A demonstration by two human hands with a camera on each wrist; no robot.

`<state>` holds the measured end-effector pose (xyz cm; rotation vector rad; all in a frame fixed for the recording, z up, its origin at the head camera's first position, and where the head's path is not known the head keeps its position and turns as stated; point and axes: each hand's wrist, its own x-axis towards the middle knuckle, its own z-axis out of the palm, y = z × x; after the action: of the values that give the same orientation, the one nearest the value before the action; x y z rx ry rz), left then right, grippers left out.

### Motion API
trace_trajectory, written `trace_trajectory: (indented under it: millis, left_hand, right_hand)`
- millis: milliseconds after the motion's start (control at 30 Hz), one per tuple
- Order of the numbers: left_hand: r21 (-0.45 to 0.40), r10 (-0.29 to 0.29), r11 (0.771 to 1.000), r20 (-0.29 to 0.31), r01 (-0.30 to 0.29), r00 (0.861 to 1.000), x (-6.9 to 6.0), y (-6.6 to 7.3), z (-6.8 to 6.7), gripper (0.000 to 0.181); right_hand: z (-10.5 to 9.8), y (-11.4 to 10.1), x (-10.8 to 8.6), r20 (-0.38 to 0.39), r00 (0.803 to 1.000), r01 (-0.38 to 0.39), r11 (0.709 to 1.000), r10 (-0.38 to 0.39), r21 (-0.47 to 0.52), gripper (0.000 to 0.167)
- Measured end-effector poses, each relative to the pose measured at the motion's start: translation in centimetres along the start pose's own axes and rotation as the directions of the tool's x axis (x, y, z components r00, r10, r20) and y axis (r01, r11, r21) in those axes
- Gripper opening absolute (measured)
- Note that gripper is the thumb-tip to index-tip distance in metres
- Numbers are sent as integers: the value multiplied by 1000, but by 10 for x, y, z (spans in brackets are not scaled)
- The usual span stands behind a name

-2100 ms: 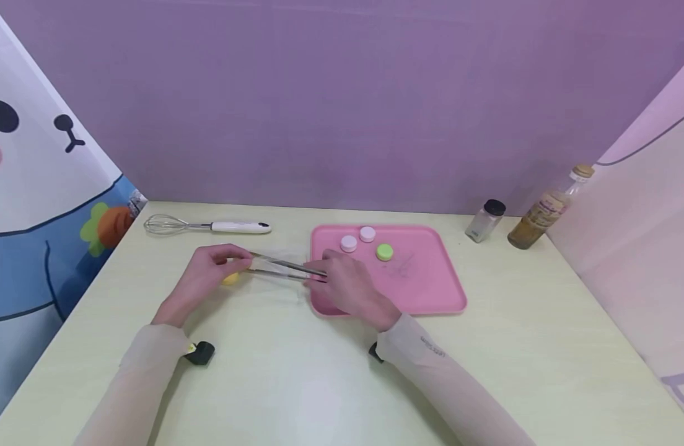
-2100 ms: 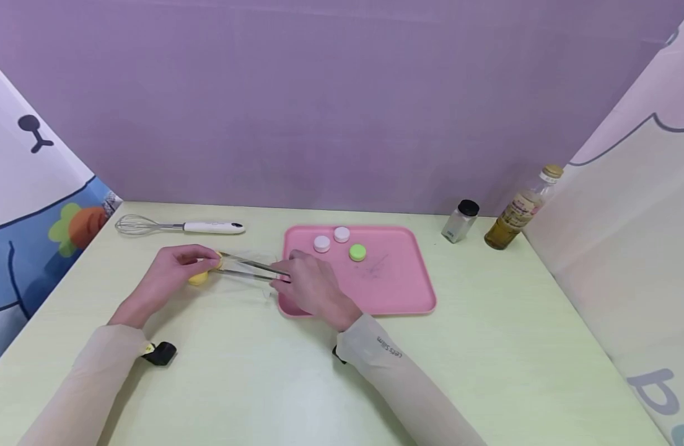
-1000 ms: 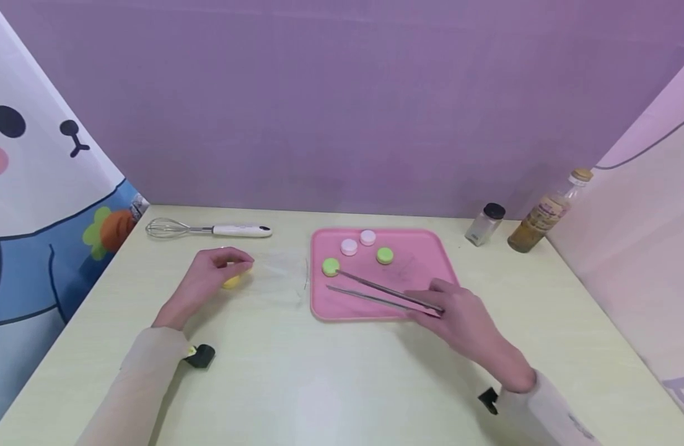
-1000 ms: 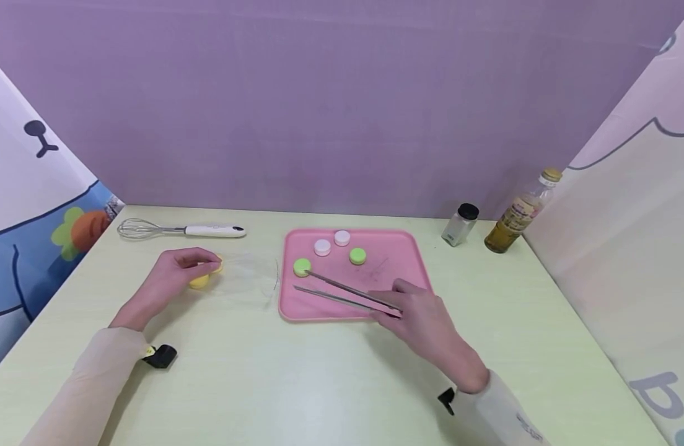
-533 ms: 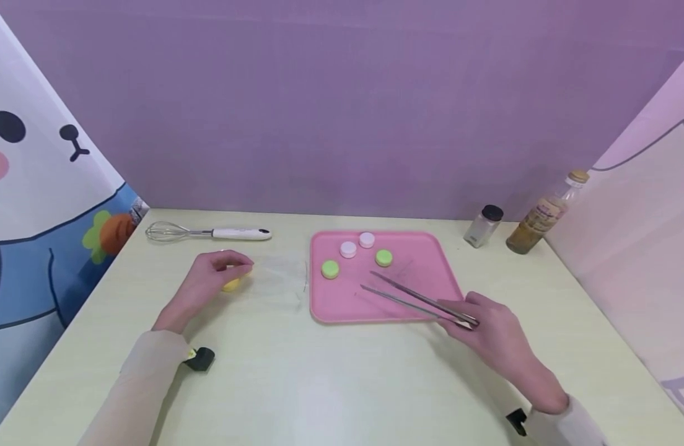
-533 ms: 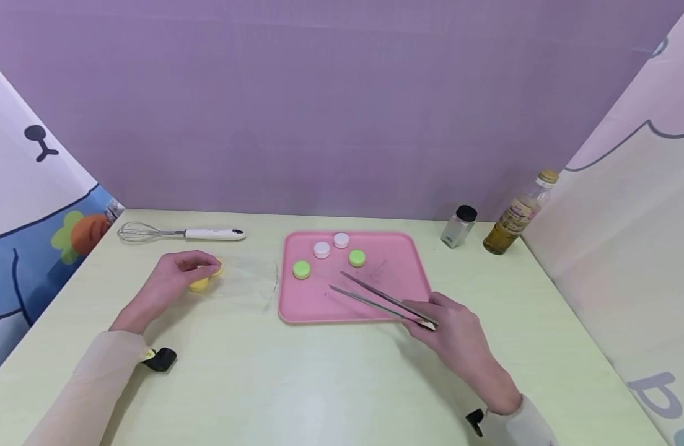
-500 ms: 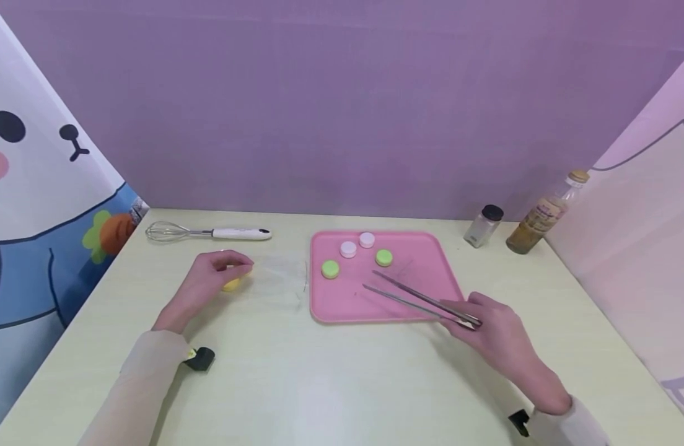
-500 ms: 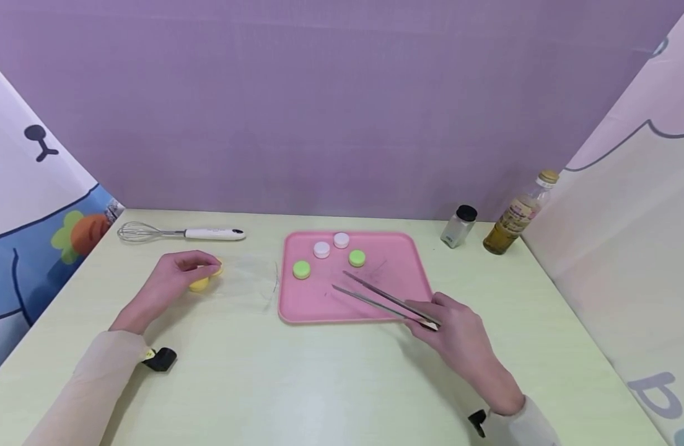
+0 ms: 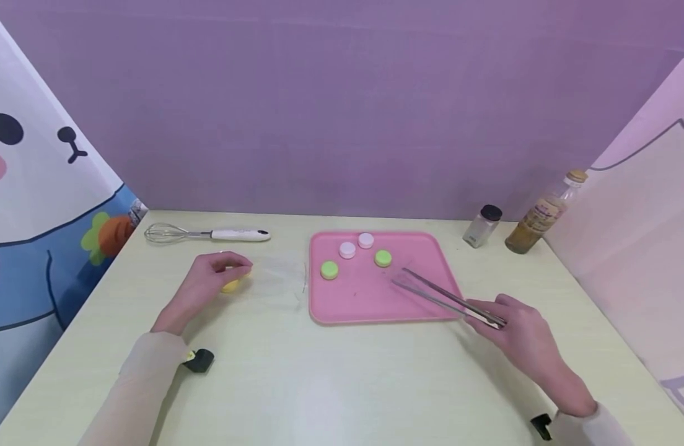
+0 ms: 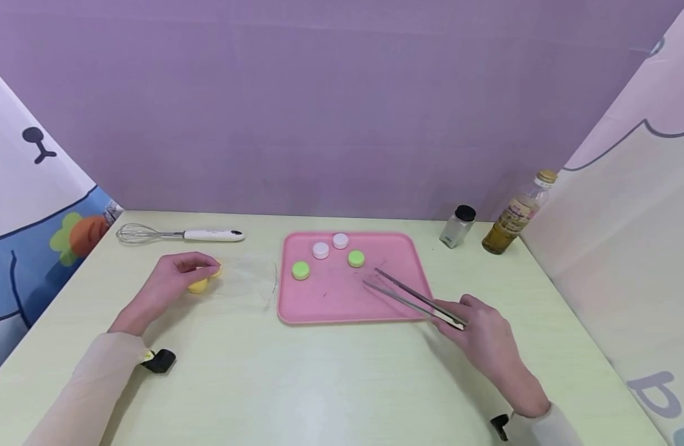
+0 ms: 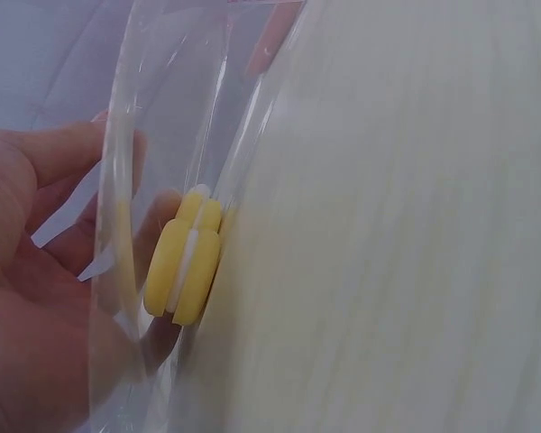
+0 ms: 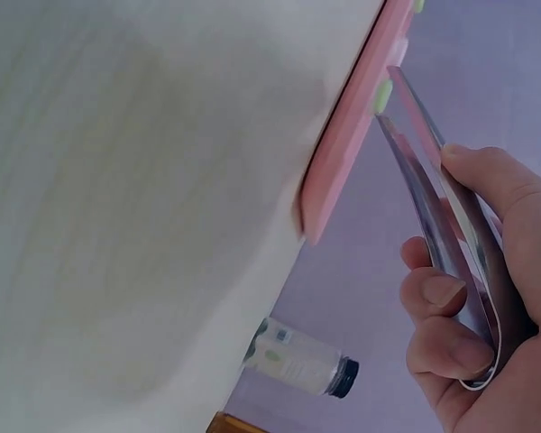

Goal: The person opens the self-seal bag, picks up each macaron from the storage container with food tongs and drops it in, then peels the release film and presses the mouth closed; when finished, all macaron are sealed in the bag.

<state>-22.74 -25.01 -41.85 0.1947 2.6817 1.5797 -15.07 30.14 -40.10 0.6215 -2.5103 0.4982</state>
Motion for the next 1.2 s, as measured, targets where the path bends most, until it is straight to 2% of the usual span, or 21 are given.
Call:
trace_trajectory:
  millis: [500, 867, 1033, 1200]
  left_hand:
    - [12, -7, 1000, -8, 7, 1000, 0, -1, 0, 35]
    - [5, 7, 1000, -15, -7, 1000, 0, -3, 0, 33]
    - [4, 16, 1000, -21, -16, 1000, 1, -4, 1, 33]
    - [1, 18, 1000, -18, -18, 1000, 2, -6, 1, 32]
  right_hand:
    - [5, 14, 2, 37, 999, -27, 1000, 28, -15, 32]
    - [10, 20, 13, 141, 989, -40, 999, 43, -19, 32]
    - [14, 21, 22, 195, 980, -34, 999, 41, -42, 34]
    - [19, 20, 31, 253, 964, -73, 997, 80, -38, 33]
